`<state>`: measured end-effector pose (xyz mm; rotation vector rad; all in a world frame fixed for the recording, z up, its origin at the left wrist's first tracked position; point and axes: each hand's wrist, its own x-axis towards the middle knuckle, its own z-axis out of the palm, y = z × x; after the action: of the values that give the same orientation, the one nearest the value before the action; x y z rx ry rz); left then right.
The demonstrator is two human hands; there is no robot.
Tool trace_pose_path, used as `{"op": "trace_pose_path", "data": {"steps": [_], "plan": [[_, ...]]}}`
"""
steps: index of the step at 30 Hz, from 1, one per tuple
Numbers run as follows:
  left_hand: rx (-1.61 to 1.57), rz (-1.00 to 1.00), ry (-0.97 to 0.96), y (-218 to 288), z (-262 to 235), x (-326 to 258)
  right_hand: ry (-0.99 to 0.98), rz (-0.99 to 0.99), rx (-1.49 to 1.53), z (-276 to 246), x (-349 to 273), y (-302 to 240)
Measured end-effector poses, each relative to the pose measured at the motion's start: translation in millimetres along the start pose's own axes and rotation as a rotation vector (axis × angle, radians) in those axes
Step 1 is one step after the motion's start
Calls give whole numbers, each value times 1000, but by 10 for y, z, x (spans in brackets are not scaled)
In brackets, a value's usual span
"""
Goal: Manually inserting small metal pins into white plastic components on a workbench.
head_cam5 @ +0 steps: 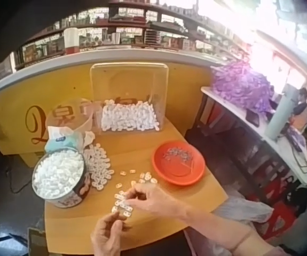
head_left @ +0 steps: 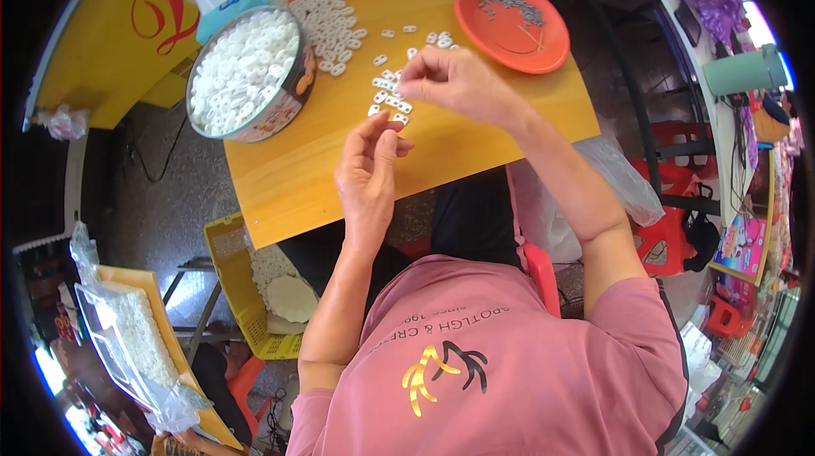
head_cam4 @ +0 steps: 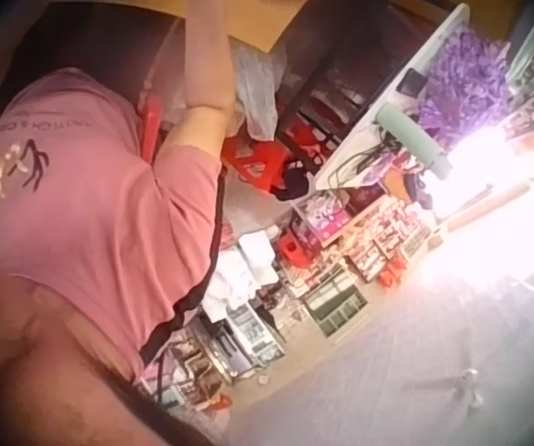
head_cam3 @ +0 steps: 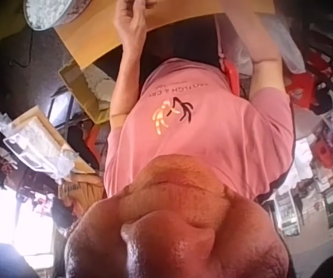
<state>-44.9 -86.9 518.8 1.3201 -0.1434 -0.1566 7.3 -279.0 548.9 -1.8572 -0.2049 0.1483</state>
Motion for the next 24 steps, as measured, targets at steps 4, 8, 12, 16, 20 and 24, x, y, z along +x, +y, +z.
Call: {"op": "trace_pose_path", "data": {"steps": [4, 8, 12, 16, 20, 24], "plan": [[-88, -78, -40, -49, 102, 86, -34, 53, 108, 42, -351, -68], [-154, -124, -78, -113, 191, 102, 76, 9, -97, -39, -535, -192], [-165, -169, -100, -166, 282, 144, 136, -149, -253, -417, -492, -22], [-138, -166, -106, -178, 299, 150, 383, -147, -571, -1100, -173, 367], [-100, -169, -135, -193, 286, 158, 382, -212, -808, -1526, 62, 621], [-90, -167, -156, -192, 276, 147, 196, -217, -942, -1592, 221, 621]]}}
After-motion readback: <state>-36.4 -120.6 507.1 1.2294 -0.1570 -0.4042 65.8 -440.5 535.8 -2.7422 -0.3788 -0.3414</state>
